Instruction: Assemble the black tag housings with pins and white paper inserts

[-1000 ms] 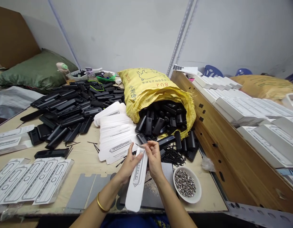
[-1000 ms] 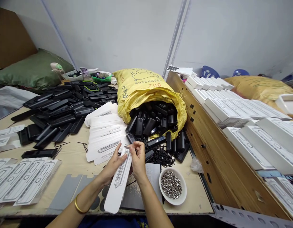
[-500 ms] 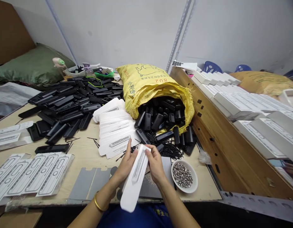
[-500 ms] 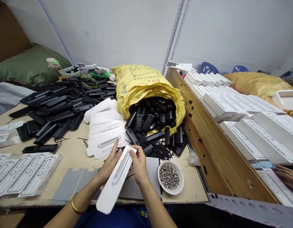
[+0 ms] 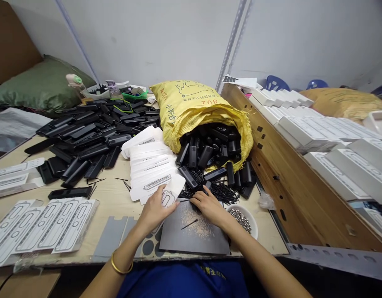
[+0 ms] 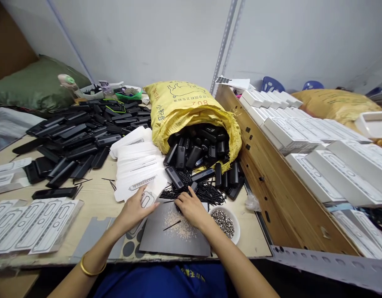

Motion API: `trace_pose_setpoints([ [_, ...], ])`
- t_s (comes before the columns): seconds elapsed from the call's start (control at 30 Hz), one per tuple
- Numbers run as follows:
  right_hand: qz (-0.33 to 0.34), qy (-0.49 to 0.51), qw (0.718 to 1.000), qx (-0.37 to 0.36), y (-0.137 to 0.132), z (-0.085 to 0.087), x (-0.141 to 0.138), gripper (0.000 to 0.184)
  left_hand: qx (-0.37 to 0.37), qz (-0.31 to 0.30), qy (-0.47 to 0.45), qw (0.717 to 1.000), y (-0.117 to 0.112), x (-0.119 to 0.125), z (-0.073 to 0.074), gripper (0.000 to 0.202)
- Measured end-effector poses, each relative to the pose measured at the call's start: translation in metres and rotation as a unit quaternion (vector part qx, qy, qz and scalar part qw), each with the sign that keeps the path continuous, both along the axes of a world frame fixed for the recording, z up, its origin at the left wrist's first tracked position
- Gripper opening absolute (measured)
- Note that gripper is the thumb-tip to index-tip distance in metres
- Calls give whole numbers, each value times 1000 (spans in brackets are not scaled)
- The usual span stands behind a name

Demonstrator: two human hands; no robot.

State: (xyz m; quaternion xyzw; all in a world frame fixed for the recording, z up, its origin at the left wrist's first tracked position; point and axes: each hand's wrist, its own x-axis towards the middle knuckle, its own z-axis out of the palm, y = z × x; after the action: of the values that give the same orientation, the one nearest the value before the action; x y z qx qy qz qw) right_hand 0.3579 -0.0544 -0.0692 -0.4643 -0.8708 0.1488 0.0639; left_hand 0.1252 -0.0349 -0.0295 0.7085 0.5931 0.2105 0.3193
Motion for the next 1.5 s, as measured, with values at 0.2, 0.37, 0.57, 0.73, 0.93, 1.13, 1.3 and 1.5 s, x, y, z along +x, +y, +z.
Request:
trace_pose_setpoints([
  [0.2, 59, -50, 996, 39, 2, 6, 14, 33, -19, -16, 37, 999, -8, 5, -11, 66],
  [0.37, -68, 27, 996, 52, 12, 19, 40, 19, -27, -15, 36, 999, -11, 5, -14, 66],
  [0.57, -292, 538, 789, 59, 11, 49, 17, 44, 26, -53, -5, 998, -17, 15, -11, 62],
  [0.73, -264, 576, 772, -50, 6, 50, -18, 28, 90, -65, -46, 993, -21, 14, -8, 63],
  [0.93, -243, 527, 813, -34, -9, 49, -21, 17, 71, -95, -11, 993, -25, 10, -6, 66],
  [1.13, -193, 358, 900, -157, -31, 21, -19, 24, 5, 11, -100, 995, -27, 13, 6, 69],
  [1.3, -131, 181, 962, -158, -37, -26, -26, 12, 16, 59, -212, 975, -31, 33, 4, 66],
  [1.5, -233, 401, 880, -103, -21, 14, -4, 7, 77, 14, -195, 978, -31, 55, -15, 69],
])
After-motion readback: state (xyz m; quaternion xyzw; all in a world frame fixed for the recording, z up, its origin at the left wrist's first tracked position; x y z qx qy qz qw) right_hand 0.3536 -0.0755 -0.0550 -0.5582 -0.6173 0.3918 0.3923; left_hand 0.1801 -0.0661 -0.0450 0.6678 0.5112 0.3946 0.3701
